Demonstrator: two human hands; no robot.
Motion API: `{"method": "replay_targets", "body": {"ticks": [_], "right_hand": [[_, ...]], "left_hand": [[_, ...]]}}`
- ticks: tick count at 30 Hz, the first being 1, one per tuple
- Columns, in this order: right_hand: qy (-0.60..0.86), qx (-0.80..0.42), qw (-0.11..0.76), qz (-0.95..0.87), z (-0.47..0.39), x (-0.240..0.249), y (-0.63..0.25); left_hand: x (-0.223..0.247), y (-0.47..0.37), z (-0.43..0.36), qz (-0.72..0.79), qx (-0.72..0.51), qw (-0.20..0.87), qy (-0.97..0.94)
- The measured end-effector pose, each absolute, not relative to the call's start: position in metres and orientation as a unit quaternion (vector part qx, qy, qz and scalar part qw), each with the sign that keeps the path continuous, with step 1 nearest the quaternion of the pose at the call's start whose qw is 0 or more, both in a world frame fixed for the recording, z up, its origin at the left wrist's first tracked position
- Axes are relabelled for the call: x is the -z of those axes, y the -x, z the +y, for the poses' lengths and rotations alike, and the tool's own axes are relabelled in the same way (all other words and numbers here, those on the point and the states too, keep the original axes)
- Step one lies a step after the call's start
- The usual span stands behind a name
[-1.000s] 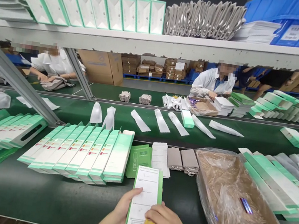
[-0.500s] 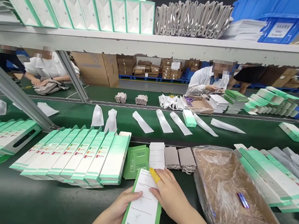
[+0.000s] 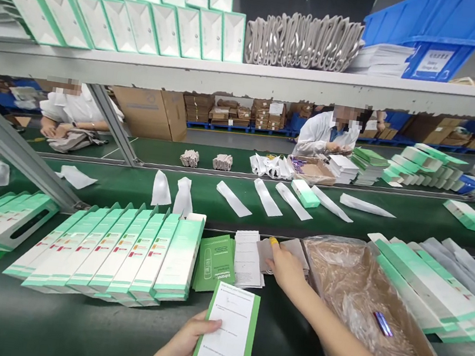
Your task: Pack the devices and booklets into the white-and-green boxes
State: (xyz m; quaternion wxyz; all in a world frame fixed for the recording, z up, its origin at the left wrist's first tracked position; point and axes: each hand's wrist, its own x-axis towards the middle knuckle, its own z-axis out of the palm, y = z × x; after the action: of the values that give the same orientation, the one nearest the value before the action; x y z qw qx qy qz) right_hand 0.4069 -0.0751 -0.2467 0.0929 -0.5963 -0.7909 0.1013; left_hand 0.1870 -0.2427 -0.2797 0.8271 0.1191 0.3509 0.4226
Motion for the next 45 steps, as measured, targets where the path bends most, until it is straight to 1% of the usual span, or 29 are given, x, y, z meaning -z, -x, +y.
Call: {"method": "replay_targets", "body": {"ticks": [6,11,13,15,17,18,19,22,23,25,29,34,37,39,40,43,45], "right_hand": [[0.571,-0.177,0.161,-0.785,-0.073,0.254,-0.410],[0.549,-0.268,0.235,-0.756,-0.070,0.236,-0.421],[0.520,-0.326,0.271,-0.741,-0.086,0.227,-0.421],[0.470,-0.415,0.313,-0.713,-0.116,0.223,-0.414],[0.430,-0.475,0.331,-0.693,-0.151,0.226,-0.400],[0.436,-0.460,0.320,-0.704,-0.168,0.229,-0.393],[0.455,-0.411,0.302,-0.730,-0.181,0.233,-0.386],[0.493,-0.177,0.255,-0.813,-0.199,0.244,-0.375],[0.482,-0.113,0.243,-0.834,-0.198,0.245,-0.375],[0.431,-0.053,0.211,-0.876,-0.190,0.245,-0.380],[0.348,-0.069,0.131,-0.926,-0.173,0.239,-0.384],[0.328,-0.057,0.102,-0.938,-0.164,0.228,-0.373],[0.310,-0.129,0.064,-0.940,-0.134,0.208,-0.364],[0.355,-0.167,0.055,-0.918,-0.091,0.190,-0.353],[0.397,-0.163,0.062,-0.901,-0.063,0.183,-0.345],[0.509,-0.105,0.096,-0.849,0.028,0.169,-0.314],[0.574,-0.089,0.105,-0.807,0.080,0.169,-0.294]], "left_hand": [[0.284,-0.188,-0.239,0.344,-0.420,0.837,-0.068],[0.281,-0.191,-0.232,0.365,-0.446,0.815,-0.063],[0.278,-0.194,-0.228,0.380,-0.469,0.795,-0.062],[0.274,-0.197,-0.224,0.392,-0.489,0.776,-0.059],[0.270,-0.202,-0.220,0.392,-0.504,0.768,-0.061],[0.269,-0.205,-0.218,0.388,-0.508,0.767,-0.063],[0.268,-0.207,-0.217,0.382,-0.511,0.767,-0.066],[0.266,-0.213,-0.216,0.359,-0.515,0.774,-0.083],[0.266,-0.213,-0.216,0.351,-0.513,0.778,-0.090],[0.266,-0.214,-0.217,0.341,-0.503,0.787,-0.102],[0.264,-0.214,-0.216,0.350,-0.494,0.787,-0.121],[0.264,-0.215,-0.212,0.358,-0.502,0.769,-0.170],[0.270,-0.212,-0.208,0.392,-0.524,0.743,-0.138],[0.275,-0.208,-0.206,0.404,-0.543,0.726,-0.125],[0.278,-0.206,-0.206,0.406,-0.550,0.719,-0.126],[0.284,-0.198,-0.206,0.405,-0.556,0.711,-0.143],[0.285,-0.192,-0.208,0.405,-0.554,0.710,-0.157]]}}
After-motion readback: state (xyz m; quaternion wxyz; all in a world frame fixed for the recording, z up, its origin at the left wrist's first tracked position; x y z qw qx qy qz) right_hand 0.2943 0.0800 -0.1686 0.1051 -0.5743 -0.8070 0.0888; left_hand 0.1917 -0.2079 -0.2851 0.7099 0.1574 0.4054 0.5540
